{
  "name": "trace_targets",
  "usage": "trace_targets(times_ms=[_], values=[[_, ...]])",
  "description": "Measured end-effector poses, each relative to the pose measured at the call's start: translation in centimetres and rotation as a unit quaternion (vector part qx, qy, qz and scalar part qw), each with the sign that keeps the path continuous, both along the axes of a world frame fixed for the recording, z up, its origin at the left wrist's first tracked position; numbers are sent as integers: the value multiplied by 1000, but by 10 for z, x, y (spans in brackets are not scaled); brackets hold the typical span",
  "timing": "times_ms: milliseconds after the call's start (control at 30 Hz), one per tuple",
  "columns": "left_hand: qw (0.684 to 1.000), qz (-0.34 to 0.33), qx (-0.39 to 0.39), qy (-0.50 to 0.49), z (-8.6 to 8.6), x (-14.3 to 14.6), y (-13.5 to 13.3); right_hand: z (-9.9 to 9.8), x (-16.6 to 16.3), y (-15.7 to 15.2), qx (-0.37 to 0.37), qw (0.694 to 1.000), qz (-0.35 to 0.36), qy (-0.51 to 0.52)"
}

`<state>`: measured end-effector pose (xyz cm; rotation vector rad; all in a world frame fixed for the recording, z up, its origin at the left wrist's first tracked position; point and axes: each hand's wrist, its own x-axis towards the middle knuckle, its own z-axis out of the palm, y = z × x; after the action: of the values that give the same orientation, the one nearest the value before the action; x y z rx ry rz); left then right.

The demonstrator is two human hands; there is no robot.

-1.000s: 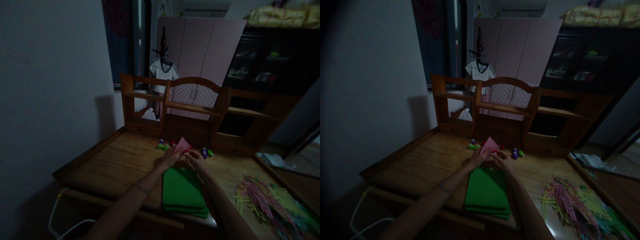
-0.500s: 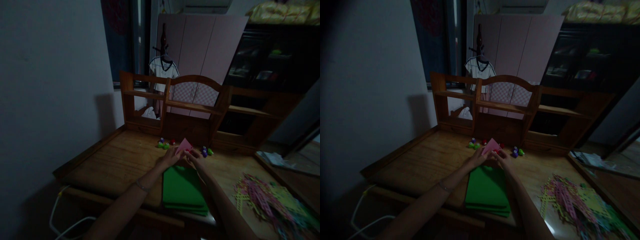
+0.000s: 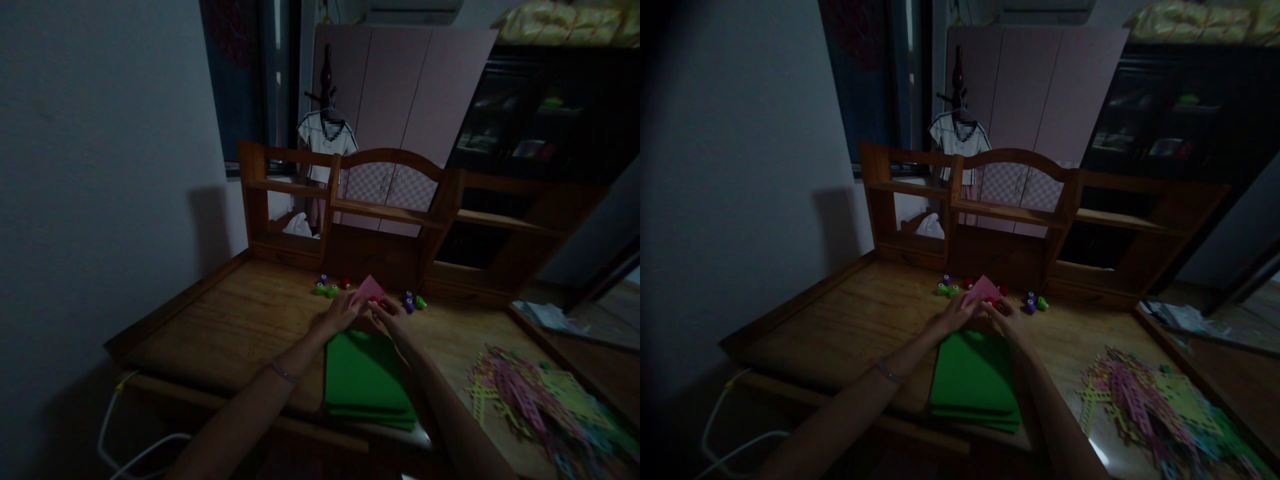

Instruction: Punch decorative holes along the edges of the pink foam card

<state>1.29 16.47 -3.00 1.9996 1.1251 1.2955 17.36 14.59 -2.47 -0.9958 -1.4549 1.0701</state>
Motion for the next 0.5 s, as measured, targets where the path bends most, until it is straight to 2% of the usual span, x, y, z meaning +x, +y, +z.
trace_targets(times_ms=[500], values=[[1000, 2, -9, -4, -5, 1, 4, 7, -1, -3, -8, 1000, -13, -10]])
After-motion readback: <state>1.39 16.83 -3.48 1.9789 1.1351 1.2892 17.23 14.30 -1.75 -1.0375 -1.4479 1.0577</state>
